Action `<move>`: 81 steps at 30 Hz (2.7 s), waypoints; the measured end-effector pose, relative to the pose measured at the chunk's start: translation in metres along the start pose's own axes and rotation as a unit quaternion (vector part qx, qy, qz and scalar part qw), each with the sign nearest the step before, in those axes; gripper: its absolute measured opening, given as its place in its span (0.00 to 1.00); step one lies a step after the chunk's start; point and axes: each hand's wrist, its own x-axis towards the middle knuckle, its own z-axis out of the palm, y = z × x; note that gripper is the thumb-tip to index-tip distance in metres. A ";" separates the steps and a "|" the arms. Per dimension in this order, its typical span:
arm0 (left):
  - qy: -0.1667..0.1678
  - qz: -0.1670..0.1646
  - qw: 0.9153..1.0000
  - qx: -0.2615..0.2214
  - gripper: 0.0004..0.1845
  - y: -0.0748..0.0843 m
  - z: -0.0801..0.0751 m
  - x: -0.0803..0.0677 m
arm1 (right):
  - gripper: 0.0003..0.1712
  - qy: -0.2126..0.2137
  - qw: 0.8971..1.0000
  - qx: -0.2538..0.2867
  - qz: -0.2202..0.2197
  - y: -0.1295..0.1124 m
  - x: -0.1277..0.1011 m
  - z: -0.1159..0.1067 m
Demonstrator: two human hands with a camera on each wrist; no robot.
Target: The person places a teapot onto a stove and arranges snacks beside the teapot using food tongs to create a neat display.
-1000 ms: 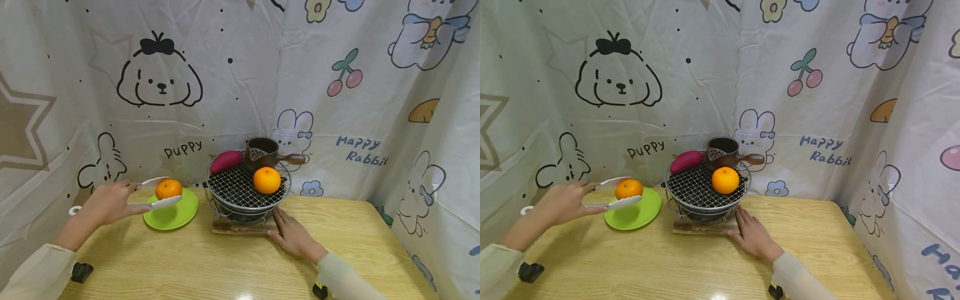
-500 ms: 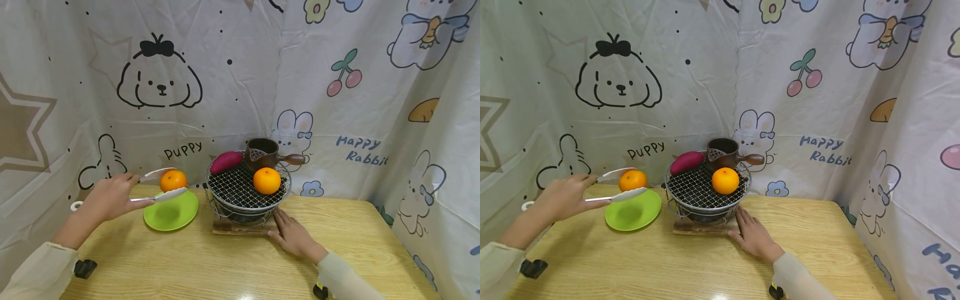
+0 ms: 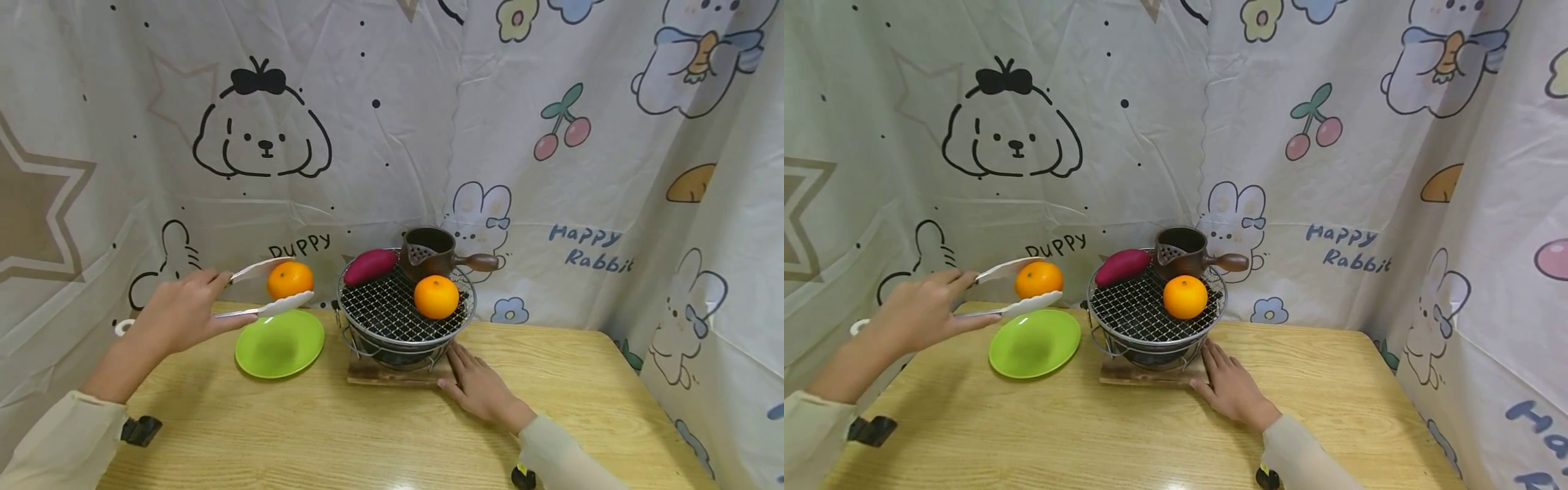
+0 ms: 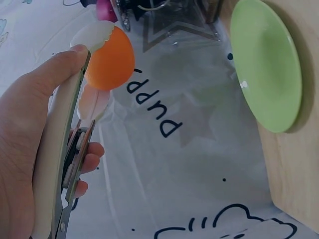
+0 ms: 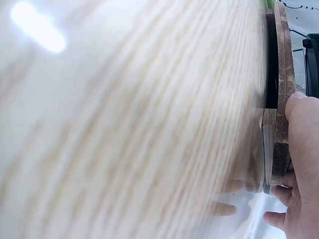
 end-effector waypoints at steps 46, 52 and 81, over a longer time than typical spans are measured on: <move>0.034 0.054 0.997 -0.051 0.52 0.057 -0.010 0.048 | 0.43 -0.001 1.000 -0.011 0.002 -0.001 0.000 0.000; 0.043 0.071 0.995 -0.050 0.57 0.063 -0.003 0.054 | 0.43 0.001 1.000 -0.006 0.000 -0.002 0.000 -0.002; 0.023 0.112 0.992 -0.048 0.47 0.091 0.011 0.074 | 0.43 0.005 1.000 -0.005 0.002 -0.003 0.000 0.001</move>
